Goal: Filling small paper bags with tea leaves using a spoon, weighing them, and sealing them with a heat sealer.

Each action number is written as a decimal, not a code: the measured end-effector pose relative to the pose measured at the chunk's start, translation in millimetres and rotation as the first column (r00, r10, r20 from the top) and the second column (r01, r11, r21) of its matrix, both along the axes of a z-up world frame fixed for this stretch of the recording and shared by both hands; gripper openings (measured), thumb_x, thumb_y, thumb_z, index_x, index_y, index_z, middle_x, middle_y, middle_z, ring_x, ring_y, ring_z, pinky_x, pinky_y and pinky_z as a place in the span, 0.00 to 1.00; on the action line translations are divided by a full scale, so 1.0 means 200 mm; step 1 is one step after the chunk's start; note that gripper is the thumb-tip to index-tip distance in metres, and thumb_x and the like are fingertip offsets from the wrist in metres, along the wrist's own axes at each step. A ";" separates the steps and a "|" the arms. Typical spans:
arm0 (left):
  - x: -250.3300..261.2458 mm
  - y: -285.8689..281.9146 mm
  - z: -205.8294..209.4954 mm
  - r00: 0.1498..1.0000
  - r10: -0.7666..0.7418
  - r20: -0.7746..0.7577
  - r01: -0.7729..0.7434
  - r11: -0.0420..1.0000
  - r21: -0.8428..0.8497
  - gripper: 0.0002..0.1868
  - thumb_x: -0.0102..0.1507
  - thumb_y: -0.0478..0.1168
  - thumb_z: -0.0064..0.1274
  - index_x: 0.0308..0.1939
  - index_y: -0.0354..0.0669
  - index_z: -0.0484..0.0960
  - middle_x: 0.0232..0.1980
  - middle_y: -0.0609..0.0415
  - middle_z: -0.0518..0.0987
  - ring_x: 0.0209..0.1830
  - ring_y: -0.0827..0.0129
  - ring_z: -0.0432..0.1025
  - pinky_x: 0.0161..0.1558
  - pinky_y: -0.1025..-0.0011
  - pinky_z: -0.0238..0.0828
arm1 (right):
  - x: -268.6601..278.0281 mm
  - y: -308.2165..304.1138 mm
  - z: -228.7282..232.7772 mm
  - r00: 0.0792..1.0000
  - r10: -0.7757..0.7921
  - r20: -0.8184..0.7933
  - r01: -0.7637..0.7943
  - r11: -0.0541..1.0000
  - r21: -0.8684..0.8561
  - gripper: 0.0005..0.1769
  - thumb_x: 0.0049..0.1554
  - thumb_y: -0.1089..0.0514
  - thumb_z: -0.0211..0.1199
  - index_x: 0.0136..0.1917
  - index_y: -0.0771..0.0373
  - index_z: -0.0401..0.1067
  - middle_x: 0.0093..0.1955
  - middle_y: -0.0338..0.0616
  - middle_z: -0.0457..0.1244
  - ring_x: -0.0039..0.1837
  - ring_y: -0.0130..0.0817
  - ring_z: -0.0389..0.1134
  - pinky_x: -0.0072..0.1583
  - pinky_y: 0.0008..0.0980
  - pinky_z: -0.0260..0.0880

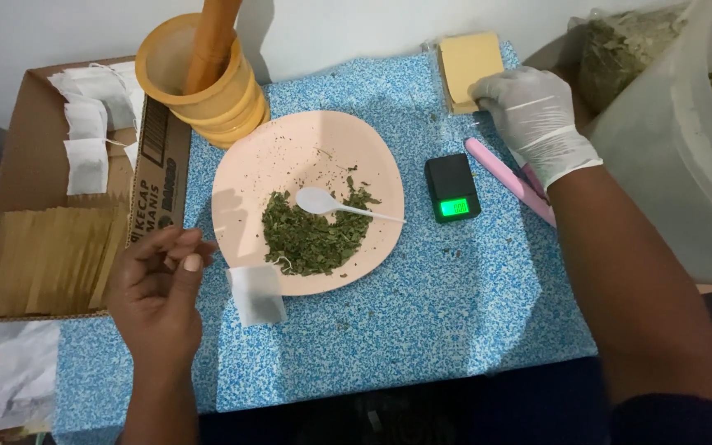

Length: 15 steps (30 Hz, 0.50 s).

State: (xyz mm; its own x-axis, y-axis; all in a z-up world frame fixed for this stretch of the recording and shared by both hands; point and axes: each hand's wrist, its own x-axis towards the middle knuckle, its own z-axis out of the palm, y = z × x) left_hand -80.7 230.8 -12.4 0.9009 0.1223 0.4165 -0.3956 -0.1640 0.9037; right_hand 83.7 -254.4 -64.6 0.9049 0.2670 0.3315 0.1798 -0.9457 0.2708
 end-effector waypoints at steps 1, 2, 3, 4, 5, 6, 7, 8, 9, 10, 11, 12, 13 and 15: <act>0.00 0.00 0.00 1.000 0.006 -0.012 -0.006 1.000 -0.011 0.14 0.69 0.33 0.51 0.58 0.36 0.71 0.54 0.45 0.78 0.49 0.59 0.77 0.55 0.61 0.82 | -0.01 0.01 0.01 0.998 0.018 0.067 -0.026 0.993 0.119 0.08 0.67 0.50 0.61 0.54 0.40 0.81 0.50 0.32 0.72 0.46 0.40 0.71 0.39 0.40 0.70; 0.00 0.00 0.01 1.000 0.015 -0.022 -0.016 1.000 -0.023 0.14 0.69 0.33 0.51 0.58 0.36 0.71 0.54 0.45 0.79 0.50 0.59 0.77 0.56 0.61 0.82 | -0.01 0.02 0.02 0.990 0.031 0.138 -0.063 0.971 0.233 0.09 0.67 0.55 0.61 0.56 0.45 0.82 0.55 0.37 0.73 0.47 0.43 0.72 0.40 0.42 0.72; 0.00 0.00 0.00 1.000 0.018 -0.019 -0.019 0.999 -0.026 0.14 0.69 0.33 0.51 0.58 0.36 0.71 0.54 0.45 0.79 0.50 0.59 0.77 0.56 0.61 0.82 | -0.04 0.05 0.05 0.989 0.035 0.141 -0.067 0.971 0.230 0.09 0.67 0.55 0.61 0.56 0.45 0.82 0.55 0.37 0.73 0.47 0.43 0.72 0.40 0.42 0.72; 0.00 0.00 0.00 1.000 0.016 -0.008 -0.016 1.000 -0.024 0.14 0.69 0.33 0.52 0.58 0.36 0.72 0.53 0.45 0.79 0.49 0.59 0.77 0.55 0.61 0.82 | -0.06 0.09 0.09 0.961 0.000 0.277 -0.086 0.951 0.298 0.08 0.63 0.61 0.64 0.52 0.51 0.82 0.52 0.39 0.73 0.47 0.44 0.72 0.39 0.42 0.72; 0.01 0.01 -0.01 1.000 0.013 0.002 -0.013 1.000 -0.022 0.14 0.68 0.33 0.52 0.58 0.36 0.73 0.53 0.45 0.79 0.49 0.59 0.77 0.54 0.61 0.81 | -0.08 0.12 0.12 0.913 -0.043 0.405 -0.116 0.926 0.360 0.07 0.59 0.67 0.68 0.49 0.57 0.82 0.49 0.41 0.73 0.48 0.45 0.72 0.38 0.41 0.72; 0.02 0.01 -0.01 1.000 0.021 0.005 -0.021 0.999 -0.025 0.14 0.68 0.33 0.52 0.58 0.36 0.73 0.53 0.45 0.79 0.49 0.59 0.77 0.54 0.61 0.81 | -0.12 0.18 0.17 0.912 -0.034 0.408 -0.124 0.926 0.357 0.07 0.59 0.67 0.68 0.49 0.57 0.82 0.49 0.41 0.73 0.48 0.45 0.72 0.38 0.41 0.72; 0.02 0.02 -0.01 0.999 0.029 0.035 -0.029 1.000 -0.007 0.13 0.69 0.32 0.52 0.57 0.35 0.73 0.53 0.45 0.79 0.49 0.59 0.77 0.52 0.63 0.80 | -0.16 0.23 0.22 0.866 -0.017 0.500 -0.233 0.870 0.433 0.07 0.60 0.68 0.64 0.50 0.62 0.80 0.48 0.44 0.72 0.48 0.45 0.70 0.44 0.41 0.68; 0.03 0.02 -0.01 0.997 0.041 0.067 -0.042 0.999 0.009 0.11 0.70 0.32 0.51 0.56 0.35 0.73 0.52 0.45 0.78 0.50 0.60 0.77 0.49 0.66 0.79 | -0.20 0.29 0.27 0.807 -0.008 0.590 -0.349 0.800 0.489 0.07 0.62 0.69 0.60 0.52 0.66 0.78 0.47 0.48 0.70 0.48 0.45 0.68 0.51 0.41 0.65; 0.06 0.02 -0.02 0.996 0.053 0.072 -0.053 0.999 0.005 0.11 0.70 0.32 0.51 0.56 0.35 0.73 0.52 0.45 0.78 0.50 0.60 0.77 0.49 0.66 0.79 | -0.27 0.40 0.34 0.804 0.004 0.594 -0.361 0.798 0.483 0.07 0.62 0.69 0.60 0.52 0.66 0.78 0.47 0.48 0.70 0.48 0.45 0.68 0.51 0.41 0.65; 0.07 0.02 -0.03 0.991 0.091 0.094 -0.089 0.996 -0.019 0.12 0.69 0.33 0.53 0.56 0.36 0.73 0.51 0.45 0.79 0.50 0.63 0.77 0.54 0.67 0.78 | -0.35 0.52 0.40 0.802 -0.041 0.597 -0.404 0.699 0.590 0.08 0.63 0.69 0.59 0.54 0.69 0.77 0.48 0.50 0.70 0.49 0.44 0.69 0.52 0.41 0.68; 0.09 0.03 -0.04 0.985 0.129 0.116 -0.125 0.991 -0.043 0.13 0.68 0.33 0.54 0.56 0.38 0.73 0.51 0.45 0.79 0.50 0.66 0.76 0.59 0.68 0.76 | -0.44 0.64 0.46 0.804 -0.084 0.589 -0.440 0.583 0.683 0.09 0.63 0.69 0.58 0.55 0.71 0.76 0.50 0.52 0.69 0.50 0.44 0.70 0.53 0.41 0.70; 0.10 0.02 -0.04 0.982 0.151 0.113 -0.147 0.988 -0.043 0.13 0.68 0.33 0.54 0.56 0.38 0.73 0.51 0.45 0.79 0.50 0.66 0.76 0.59 0.68 0.76 | -0.48 0.72 0.47 0.807 -0.066 0.587 -0.451 0.573 0.684 0.09 0.63 0.69 0.58 0.55 0.71 0.76 0.50 0.52 0.69 0.50 0.44 0.70 0.53 0.41 0.70; 0.12 0.02 -0.05 0.982 0.127 0.139 -0.118 0.990 -0.073 0.14 0.68 0.33 0.55 0.57 0.39 0.74 0.52 0.46 0.79 0.53 0.66 0.76 0.61 0.69 0.75 | -0.52 0.79 0.47 0.849 -0.070 0.524 -0.417 0.521 0.745 0.08 0.63 0.67 0.59 0.55 0.69 0.75 0.50 0.49 0.69 0.52 0.41 0.69 0.54 0.38 0.68; 0.12 0.01 0.00 0.979 0.120 0.167 -0.105 0.989 -0.101 0.15 0.67 0.33 0.56 0.58 0.40 0.74 0.53 0.48 0.79 0.55 0.66 0.76 0.62 0.70 0.73 | -0.60 0.94 0.46 0.888 -0.053 0.458 -0.385 0.461 0.800 0.07 0.63 0.66 0.60 0.54 0.66 0.75 0.50 0.46 0.68 0.53 0.38 0.68 0.56 0.36 0.67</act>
